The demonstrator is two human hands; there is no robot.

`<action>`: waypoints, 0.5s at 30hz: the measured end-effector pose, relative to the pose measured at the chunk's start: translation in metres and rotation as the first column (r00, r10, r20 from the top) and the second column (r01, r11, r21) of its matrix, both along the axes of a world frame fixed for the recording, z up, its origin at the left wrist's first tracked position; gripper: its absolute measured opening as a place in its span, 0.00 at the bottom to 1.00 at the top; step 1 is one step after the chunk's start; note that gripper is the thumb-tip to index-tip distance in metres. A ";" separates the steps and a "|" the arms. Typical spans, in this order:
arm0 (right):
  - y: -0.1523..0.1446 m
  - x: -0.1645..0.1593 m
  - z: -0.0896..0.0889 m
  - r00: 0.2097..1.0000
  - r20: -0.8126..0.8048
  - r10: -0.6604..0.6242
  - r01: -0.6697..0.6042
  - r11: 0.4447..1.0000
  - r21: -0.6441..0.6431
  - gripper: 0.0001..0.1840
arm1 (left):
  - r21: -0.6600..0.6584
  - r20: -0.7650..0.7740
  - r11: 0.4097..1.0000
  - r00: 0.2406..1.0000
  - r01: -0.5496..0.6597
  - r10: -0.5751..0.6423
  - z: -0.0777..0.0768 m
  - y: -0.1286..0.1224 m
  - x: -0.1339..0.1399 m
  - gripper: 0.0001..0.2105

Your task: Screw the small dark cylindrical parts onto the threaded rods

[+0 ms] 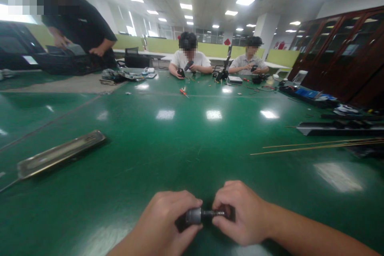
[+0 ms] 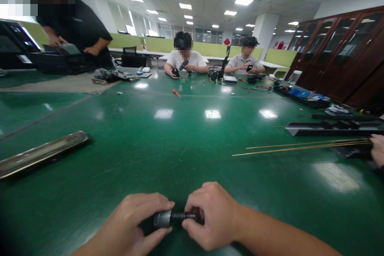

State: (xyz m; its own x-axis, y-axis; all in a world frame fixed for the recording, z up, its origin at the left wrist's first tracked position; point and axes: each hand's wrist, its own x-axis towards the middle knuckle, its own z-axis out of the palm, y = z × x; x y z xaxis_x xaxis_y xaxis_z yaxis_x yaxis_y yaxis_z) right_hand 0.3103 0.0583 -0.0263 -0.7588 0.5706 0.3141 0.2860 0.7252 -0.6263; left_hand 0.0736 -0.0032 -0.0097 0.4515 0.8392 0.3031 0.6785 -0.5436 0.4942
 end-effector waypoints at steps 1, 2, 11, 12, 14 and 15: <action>0.000 0.000 0.000 1.000 -0.003 -0.001 0.001 1.000 -0.008 0.04 | 0.001 -0.006 1.000 1.000 -0.003 0.003 0.000 0.000 0.000 0.13; 0.001 0.000 0.000 1.000 -0.007 -0.001 0.001 1.000 -0.015 0.04 | -0.001 -0.009 1.000 1.000 -0.005 0.005 0.000 0.000 -0.001 0.13; 0.002 -0.001 0.000 1.000 -0.019 -0.016 0.016 1.000 -0.024 0.03 | 0.029 0.013 1.000 1.000 -0.005 0.005 -0.006 0.002 -0.005 0.14; 0.002 -0.001 0.000 1.000 -0.016 -0.018 0.017 1.000 -0.025 0.02 | 0.026 0.014 1.000 1.000 -0.005 0.005 -0.005 0.002 -0.006 0.14; 0.003 -0.001 -0.002 1.000 -0.016 -0.021 0.020 0.999 -0.027 0.02 | 0.002 0.017 1.000 1.000 -0.010 0.010 -0.003 0.002 -0.006 0.13; 0.003 -0.001 -0.003 1.000 -0.018 -0.022 0.021 0.999 -0.030 0.02 | -0.019 0.016 1.000 1.000 -0.013 0.014 -0.001 0.003 -0.007 0.13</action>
State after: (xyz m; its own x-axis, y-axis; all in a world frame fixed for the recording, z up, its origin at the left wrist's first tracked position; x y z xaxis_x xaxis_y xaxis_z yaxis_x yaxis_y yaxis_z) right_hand 0.3098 0.0615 -0.0289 -0.7406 0.5960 0.3104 0.2899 0.7001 -0.6525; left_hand 0.0669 -0.0003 -0.0107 0.4353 0.8508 0.2944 0.6776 -0.5249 0.5151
